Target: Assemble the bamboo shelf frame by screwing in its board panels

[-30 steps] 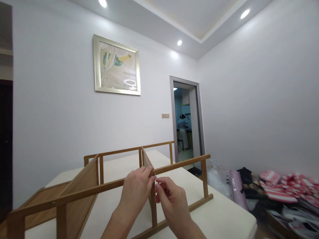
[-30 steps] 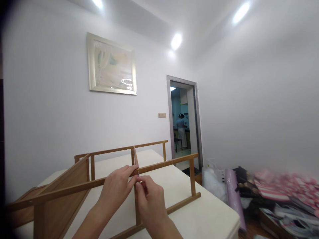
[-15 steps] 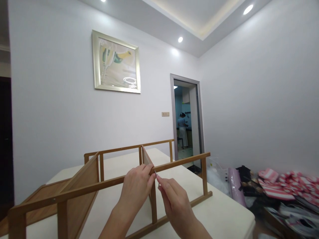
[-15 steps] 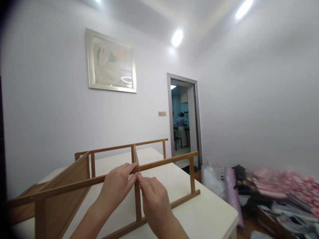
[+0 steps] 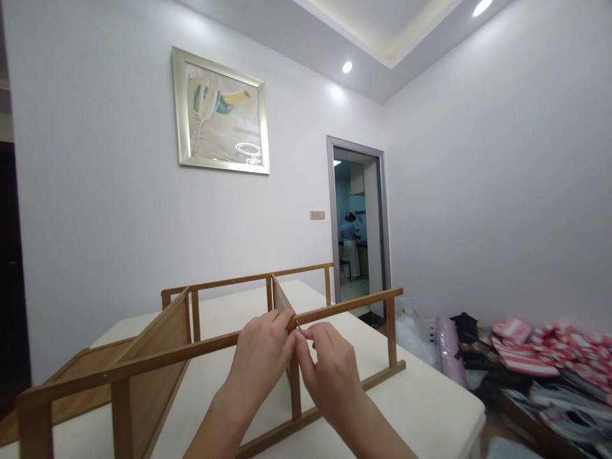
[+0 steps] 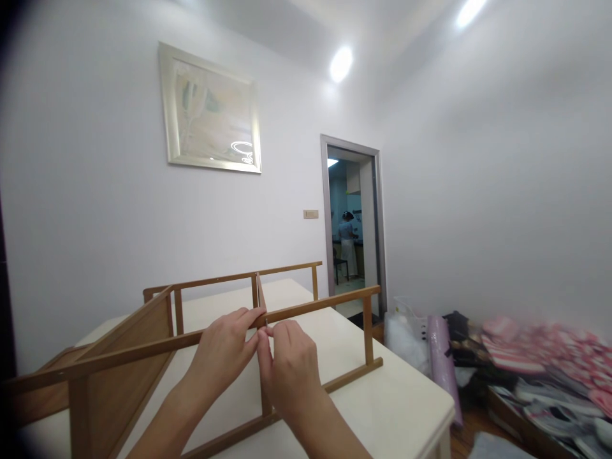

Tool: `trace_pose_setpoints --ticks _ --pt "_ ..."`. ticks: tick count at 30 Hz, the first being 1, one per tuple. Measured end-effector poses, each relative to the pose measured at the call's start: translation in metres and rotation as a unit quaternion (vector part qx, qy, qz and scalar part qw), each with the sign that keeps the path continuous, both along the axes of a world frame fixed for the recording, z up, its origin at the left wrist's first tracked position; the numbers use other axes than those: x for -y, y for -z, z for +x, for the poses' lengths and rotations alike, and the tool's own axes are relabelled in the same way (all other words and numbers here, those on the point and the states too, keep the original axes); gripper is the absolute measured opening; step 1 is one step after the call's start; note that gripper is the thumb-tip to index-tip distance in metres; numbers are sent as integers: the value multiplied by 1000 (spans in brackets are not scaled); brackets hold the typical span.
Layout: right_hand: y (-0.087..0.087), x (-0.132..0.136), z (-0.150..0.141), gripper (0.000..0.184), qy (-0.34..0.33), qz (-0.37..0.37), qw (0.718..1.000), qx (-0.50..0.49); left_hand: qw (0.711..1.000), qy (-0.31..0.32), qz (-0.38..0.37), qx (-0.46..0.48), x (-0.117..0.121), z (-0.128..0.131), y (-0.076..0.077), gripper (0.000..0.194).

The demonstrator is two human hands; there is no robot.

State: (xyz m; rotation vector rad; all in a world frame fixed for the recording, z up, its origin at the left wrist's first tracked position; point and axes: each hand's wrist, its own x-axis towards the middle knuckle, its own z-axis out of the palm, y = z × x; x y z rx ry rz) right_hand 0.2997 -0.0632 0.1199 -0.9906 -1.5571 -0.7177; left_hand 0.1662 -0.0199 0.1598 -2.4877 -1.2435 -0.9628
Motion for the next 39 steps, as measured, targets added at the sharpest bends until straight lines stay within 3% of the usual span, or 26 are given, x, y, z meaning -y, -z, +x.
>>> trace_pose_setpoints --ticks 4,6,8,10,11,19,22,27,30,33,39 --pt "-10 1 -4 26 -49 -148 975 -160 1000 6 3 4 1 0 0 25" --pt "-16 3 -4 25 -120 -238 926 -266 1000 5 2 -2 1 0 -1 24" --pt "-20 4 -4 21 -213 -306 857 -356 1000 3 0 -8 2 0 -2 23" --pt "-23 4 -5 16 -281 -339 798 -411 1000 4 -1 -11 2 0 -2 23" --pt "-24 4 -5 13 -299 -343 783 -425 1000 4 1 -10 2 0 -3 23" --pt "-25 2 -4 8 -375 -317 742 -456 1000 2 2 -14 6 0 -6 22" --pt "-21 6 -1 13 -378 -303 767 -420 1000 2 3 -14 5 0 -6 21" --pt "-8 11 7 12 -257 -210 908 -257 1000 4 4 -6 3 0 -3 22" --pt "-1 8 16 8 -193 -117 965 -137 1000 5 2 -5 3 -1 -2 23" --pt "2 5 24 17 -153 -48 987 -31 1000 3 -1 -7 3 -1 -3 23" --pt "-1 4 31 22 -77 5 995 62 1000 3 -6 -12 3 -1 -5 23"
